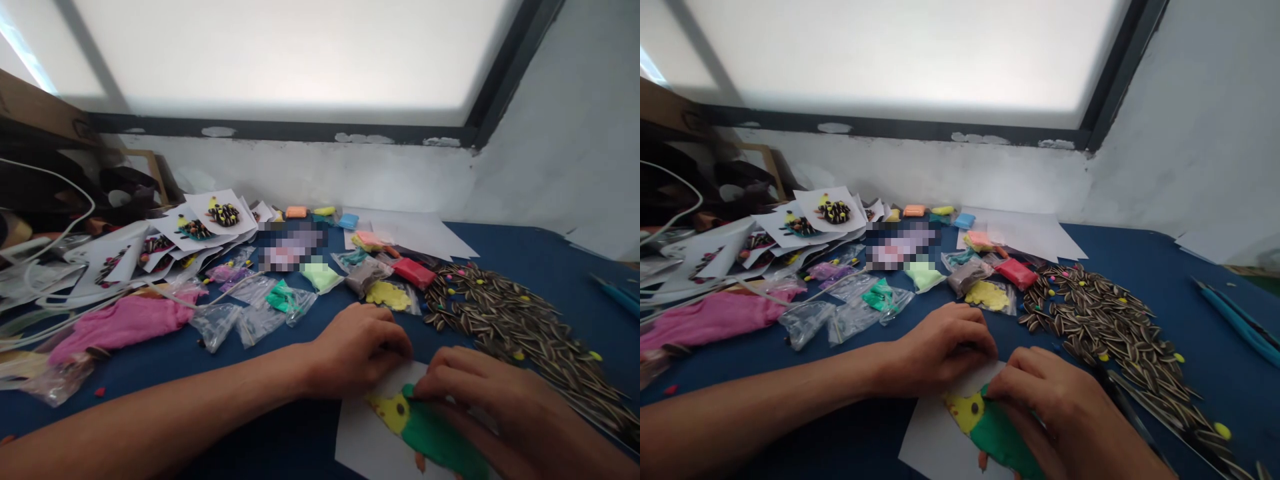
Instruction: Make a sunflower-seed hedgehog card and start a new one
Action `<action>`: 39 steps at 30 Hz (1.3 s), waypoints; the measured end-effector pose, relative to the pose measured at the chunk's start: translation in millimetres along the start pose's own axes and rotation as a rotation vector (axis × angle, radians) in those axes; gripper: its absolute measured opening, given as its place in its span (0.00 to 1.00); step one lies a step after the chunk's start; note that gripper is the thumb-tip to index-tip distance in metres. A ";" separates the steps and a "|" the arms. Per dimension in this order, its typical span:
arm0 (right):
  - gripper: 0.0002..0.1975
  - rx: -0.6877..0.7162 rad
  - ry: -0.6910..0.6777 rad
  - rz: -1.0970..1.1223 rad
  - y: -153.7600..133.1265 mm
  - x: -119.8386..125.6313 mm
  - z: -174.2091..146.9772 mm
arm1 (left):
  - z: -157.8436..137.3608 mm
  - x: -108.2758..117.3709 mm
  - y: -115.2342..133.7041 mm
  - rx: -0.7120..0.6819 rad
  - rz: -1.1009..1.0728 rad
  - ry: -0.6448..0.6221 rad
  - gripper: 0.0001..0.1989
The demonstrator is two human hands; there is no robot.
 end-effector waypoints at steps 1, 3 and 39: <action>0.12 0.001 0.001 -0.006 0.0 -0.3 -0.1 | 0.1 -0.1 -0.1 -0.002 -0.002 0.003 0.05; 0.12 0.005 0.001 -0.039 -0.1 -0.4 0.1 | 0.1 -0.6 -0.4 -0.002 -0.004 0.004 0.05; 0.12 -0.016 0.445 -0.470 15.8 60.4 -2.3 | 1.8 -1.6 0.2 0.042 0.027 -0.043 0.07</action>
Point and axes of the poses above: each hand's wrist, its own z-axis towards the middle knuckle, its own x-axis out of the back of the hand, y = z × x, the point moved 9 cm from there along z, towards the middle knuckle, and after that the axes turned 6 degrees about -z, right-handed, at the moved point
